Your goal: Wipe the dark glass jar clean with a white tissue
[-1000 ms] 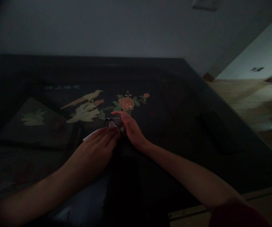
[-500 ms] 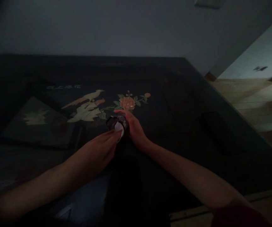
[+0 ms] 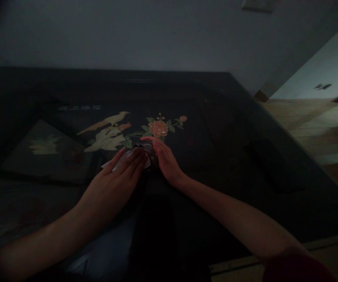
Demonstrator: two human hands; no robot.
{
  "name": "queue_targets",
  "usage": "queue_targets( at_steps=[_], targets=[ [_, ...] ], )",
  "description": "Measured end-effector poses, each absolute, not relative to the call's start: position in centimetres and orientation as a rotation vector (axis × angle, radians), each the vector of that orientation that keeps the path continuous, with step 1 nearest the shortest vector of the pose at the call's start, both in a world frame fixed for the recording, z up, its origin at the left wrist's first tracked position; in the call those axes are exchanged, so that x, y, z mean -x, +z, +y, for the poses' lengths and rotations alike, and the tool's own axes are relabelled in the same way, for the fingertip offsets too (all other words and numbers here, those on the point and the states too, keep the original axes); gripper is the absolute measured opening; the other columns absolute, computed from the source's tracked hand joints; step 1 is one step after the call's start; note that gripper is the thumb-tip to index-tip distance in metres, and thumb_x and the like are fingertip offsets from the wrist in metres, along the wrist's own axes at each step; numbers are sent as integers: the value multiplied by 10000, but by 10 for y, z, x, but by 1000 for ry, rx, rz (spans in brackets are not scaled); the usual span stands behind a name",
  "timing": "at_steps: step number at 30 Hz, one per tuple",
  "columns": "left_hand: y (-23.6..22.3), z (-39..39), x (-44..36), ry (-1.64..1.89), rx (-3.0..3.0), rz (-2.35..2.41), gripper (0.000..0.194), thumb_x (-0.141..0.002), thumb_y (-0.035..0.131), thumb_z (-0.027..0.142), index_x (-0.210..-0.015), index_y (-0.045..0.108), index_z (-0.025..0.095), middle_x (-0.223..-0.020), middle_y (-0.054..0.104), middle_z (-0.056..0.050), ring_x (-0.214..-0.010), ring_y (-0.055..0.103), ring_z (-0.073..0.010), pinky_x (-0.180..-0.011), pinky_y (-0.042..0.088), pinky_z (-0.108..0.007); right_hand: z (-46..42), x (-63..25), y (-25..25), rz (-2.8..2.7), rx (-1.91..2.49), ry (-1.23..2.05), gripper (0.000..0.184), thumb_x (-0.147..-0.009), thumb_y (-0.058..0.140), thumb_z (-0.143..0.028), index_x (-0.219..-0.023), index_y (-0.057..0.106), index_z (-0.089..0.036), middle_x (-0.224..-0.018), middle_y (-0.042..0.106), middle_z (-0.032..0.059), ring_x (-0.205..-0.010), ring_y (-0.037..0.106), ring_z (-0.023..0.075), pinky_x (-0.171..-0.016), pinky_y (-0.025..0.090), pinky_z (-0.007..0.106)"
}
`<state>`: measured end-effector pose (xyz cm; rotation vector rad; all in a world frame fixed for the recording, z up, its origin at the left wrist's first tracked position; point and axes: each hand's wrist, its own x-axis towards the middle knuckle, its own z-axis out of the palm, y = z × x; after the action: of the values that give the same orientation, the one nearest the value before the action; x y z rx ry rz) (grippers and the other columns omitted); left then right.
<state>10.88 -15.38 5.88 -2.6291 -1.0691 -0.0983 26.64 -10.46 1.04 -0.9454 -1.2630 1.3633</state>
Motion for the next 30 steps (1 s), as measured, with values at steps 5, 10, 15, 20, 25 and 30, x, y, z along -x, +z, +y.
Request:
queue_targets(
  at_steps=[5, 10, 15, 20, 25, 30],
  targets=[
    [60, -157, -115, -114, 2726, -1036, 422, -844, 362, 37, -1191, 595, -19, -1252, 614, -214, -1212, 555, -283, -1075, 408, -406, -106, -266, 15, -1322, 937, 1321, 416, -925, 353, -524, -1061, 624, -239, -1183, 625, 37, -1144, 544, 211, -968, 439, 376],
    [68, -155, -120, -371, 3072, -1292, 346, -832, 438, 75, -1147, 580, 57, -1128, 677, -155, -1072, 636, -228, -970, 484, -339, -108, -266, 17, -1310, 928, 1337, 404, -927, 359, -513, -1055, 625, -238, -1100, 652, 44, -1023, 597, 206, -895, 468, 364],
    [77, -151, -120, -772, 3368, -1758, 208, -877, 441, 147, -1045, 564, 153, -917, 699, -36, -795, 672, -129, -715, 523, -204, -108, -267, 12, -1140, 904, 1488, 415, -917, 356, -543, -1119, 588, -264, -790, 650, 9, -707, 612, 179, -660, 494, 317],
    [71, -150, -118, -569, 3240, -1509, 254, -843, 454, 91, -1065, 568, 140, -957, 703, -68, -864, 678, -168, -787, 532, -260, -108, -267, 12, -1189, 942, 1448, 418, -920, 358, -539, -1120, 595, -260, -900, 672, 26, -784, 621, 187, -720, 499, 332],
    [63, -150, -114, -360, 2923, -1066, 357, -830, 429, 38, -1147, 591, 58, -1131, 685, -155, -1026, 659, -216, -944, 506, -334, -108, -267, 14, -1268, 965, 1376, 424, -928, 338, -534, -1097, 613, -258, -1051, 671, 39, -995, 609, 215, -841, 493, 370],
    [61, -156, -111, -186, 2669, -994, 405, -861, 358, 36, -1177, 610, 7, -1231, 632, -199, -1158, 598, -265, -999, 478, -391, -106, -267, 15, -1328, 951, 1341, 419, -929, 341, -521, -1077, 621, -248, -1114, 656, 37, -1102, 572, 219, -905, 475, 383]
  ],
)
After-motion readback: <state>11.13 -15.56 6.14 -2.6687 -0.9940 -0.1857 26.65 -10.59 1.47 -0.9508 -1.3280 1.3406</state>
